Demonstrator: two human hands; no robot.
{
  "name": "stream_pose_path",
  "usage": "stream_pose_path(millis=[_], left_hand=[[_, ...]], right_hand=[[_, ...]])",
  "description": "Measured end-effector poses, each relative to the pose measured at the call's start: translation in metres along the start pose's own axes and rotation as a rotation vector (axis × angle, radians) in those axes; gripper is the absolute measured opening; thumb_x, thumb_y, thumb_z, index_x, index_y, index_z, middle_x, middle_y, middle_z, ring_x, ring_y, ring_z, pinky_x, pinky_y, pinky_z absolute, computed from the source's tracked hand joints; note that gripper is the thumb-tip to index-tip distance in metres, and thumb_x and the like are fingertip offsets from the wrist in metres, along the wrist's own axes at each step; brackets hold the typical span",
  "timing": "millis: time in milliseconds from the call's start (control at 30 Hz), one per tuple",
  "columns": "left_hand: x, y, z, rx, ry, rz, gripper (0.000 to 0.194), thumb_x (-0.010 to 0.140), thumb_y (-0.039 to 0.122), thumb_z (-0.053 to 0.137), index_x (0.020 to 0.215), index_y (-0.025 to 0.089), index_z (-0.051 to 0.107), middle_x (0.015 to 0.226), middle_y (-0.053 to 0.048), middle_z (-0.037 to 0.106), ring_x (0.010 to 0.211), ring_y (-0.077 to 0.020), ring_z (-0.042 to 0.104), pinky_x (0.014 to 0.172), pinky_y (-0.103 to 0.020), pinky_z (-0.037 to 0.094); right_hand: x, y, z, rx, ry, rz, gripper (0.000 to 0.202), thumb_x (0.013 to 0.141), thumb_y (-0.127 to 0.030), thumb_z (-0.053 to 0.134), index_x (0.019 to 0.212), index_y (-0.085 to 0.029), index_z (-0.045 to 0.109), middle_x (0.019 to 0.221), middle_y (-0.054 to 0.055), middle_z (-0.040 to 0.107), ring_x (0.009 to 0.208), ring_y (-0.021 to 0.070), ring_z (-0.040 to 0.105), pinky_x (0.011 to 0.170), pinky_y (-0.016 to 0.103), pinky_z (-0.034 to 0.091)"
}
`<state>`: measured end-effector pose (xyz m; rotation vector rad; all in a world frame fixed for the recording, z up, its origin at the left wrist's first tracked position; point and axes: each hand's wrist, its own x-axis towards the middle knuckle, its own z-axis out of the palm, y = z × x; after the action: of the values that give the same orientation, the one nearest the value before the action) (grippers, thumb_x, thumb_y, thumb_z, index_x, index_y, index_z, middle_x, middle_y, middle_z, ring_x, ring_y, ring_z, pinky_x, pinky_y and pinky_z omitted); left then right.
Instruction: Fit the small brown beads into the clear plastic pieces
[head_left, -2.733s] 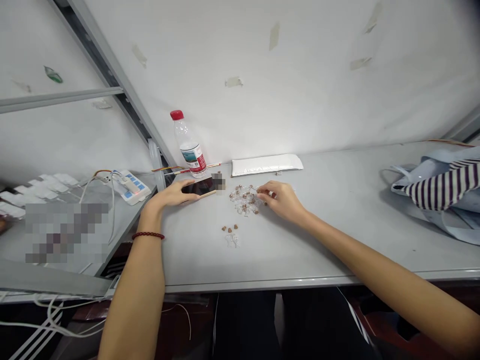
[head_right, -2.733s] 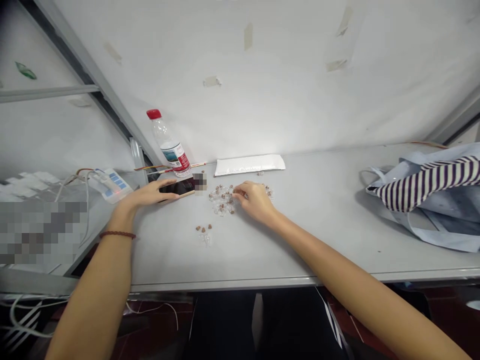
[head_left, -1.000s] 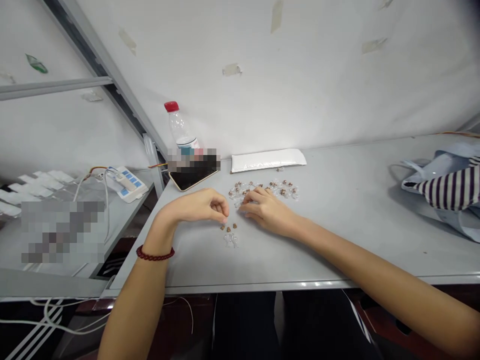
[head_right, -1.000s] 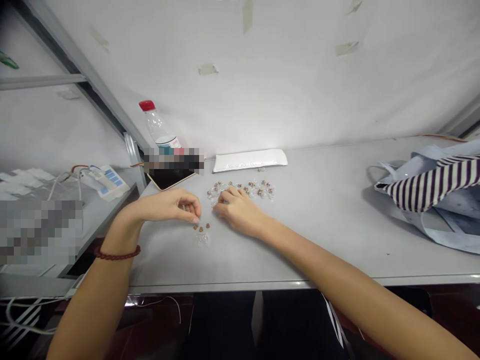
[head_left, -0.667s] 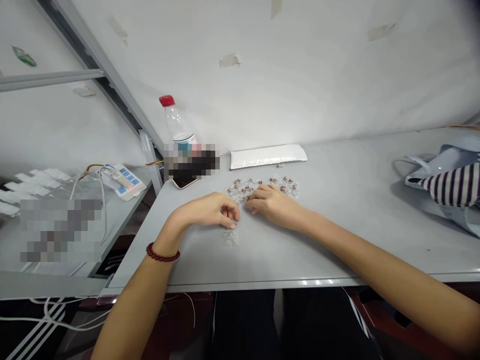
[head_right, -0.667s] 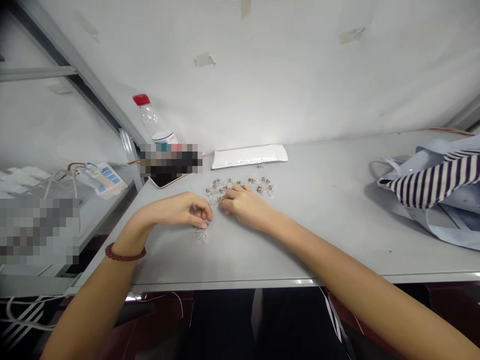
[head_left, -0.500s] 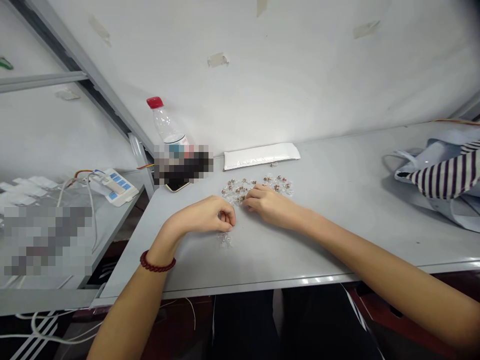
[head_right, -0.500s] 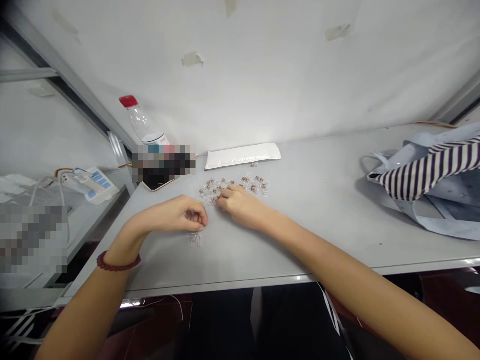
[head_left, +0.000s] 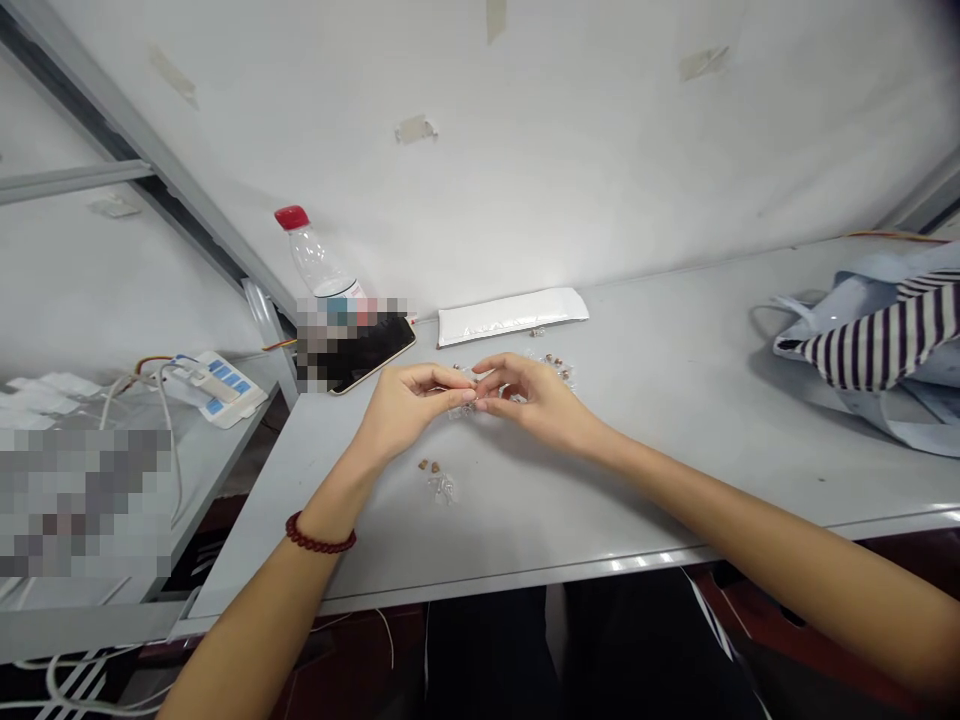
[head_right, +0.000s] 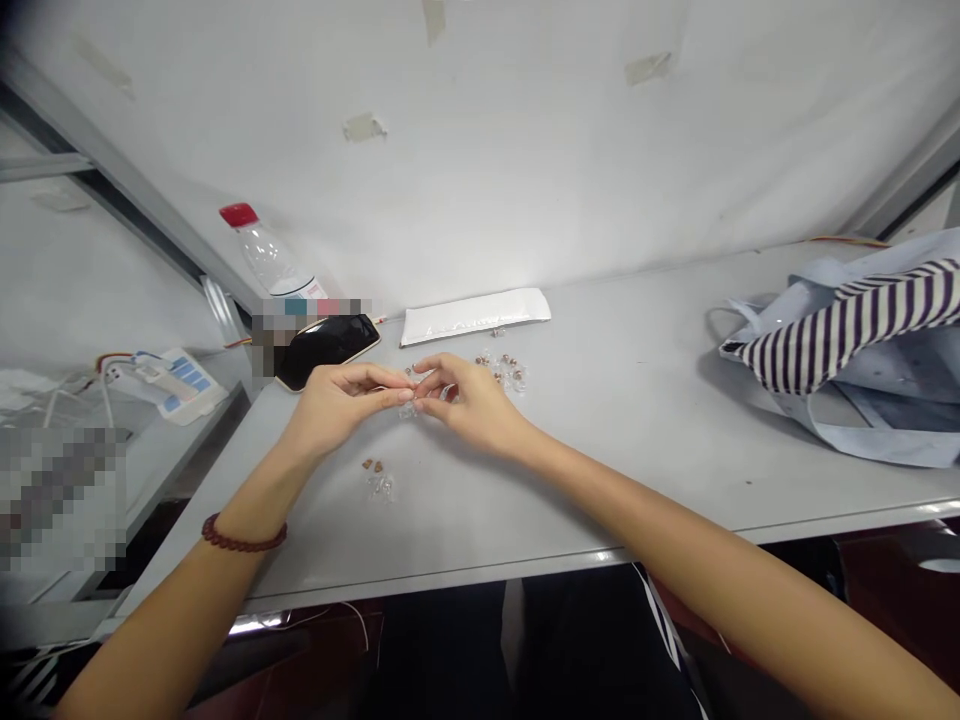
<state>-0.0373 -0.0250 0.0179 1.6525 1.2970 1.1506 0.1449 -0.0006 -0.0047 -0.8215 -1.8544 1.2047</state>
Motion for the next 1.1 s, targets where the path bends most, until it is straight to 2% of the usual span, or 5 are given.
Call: stream_pose_path(millis=[167, 600, 767, 900, 1100], left_hand=[[0.001, -0.006, 0.005, -0.108, 0.017, -0.071, 0.014, 0.064, 0.027, 0.08, 0.072, 0.016, 0.075, 0.078, -0.005, 0.075, 0.076, -0.0192, 0.068, 0.076, -0.033, 0.055], [-0.002, -0.015, 0.019, -0.217, 0.066, -0.047, 0.011, 0.069, 0.027, 0.076, 0.073, 0.017, 0.075, 0.082, -0.006, 0.073, 0.084, -0.0189, 0.065, 0.079, -0.032, 0.051], [-0.002, -0.013, 0.017, 0.111, -0.017, 0.222, 0.021, 0.073, 0.026, 0.072, 0.091, 0.017, 0.069, 0.098, -0.008, 0.067, 0.091, -0.0195, 0.061, 0.073, -0.03, 0.051], [-0.004, -0.016, 0.022, 0.381, 0.069, 0.438, 0.024, 0.072, 0.02, 0.073, 0.094, 0.017, 0.064, 0.094, -0.006, 0.065, 0.076, -0.0141, 0.057, 0.066, -0.027, 0.049], [-0.005, -0.02, 0.026, 0.469, 0.128, 0.628, 0.013, 0.077, 0.016, 0.068, 0.09, 0.018, 0.066, 0.086, -0.005, 0.065, 0.073, -0.0132, 0.057, 0.064, -0.026, 0.048]], right_hand=[[-0.002, -0.002, -0.001, 0.211, 0.031, 0.155, 0.029, 0.077, -0.018, 0.064, 0.105, -0.016, 0.056, 0.087, 0.006, 0.072, 0.083, 0.0179, 0.067, 0.077, 0.035, 0.051], [-0.001, -0.003, -0.002, 0.376, 0.091, 0.256, 0.025, 0.072, -0.014, 0.069, 0.094, -0.017, 0.056, 0.078, 0.003, 0.07, 0.077, 0.016, 0.066, 0.078, 0.034, 0.049], [0.001, 0.003, -0.003, 0.474, 0.111, 0.225, 0.027, 0.07, -0.017, 0.071, 0.091, -0.017, 0.056, 0.077, 0.002, 0.069, 0.072, 0.0146, 0.065, 0.074, 0.033, 0.048], [0.002, 0.004, -0.002, 0.509, 0.084, 0.214, 0.026, 0.069, -0.015, 0.071, 0.089, -0.017, 0.055, 0.071, 0.0, 0.068, 0.066, 0.0123, 0.063, 0.073, 0.031, 0.047], [0.001, 0.004, 0.001, 0.487, 0.072, 0.196, 0.026, 0.069, -0.016, 0.07, 0.089, -0.018, 0.054, 0.072, 0.001, 0.07, 0.069, 0.0145, 0.065, 0.074, 0.032, 0.048]])
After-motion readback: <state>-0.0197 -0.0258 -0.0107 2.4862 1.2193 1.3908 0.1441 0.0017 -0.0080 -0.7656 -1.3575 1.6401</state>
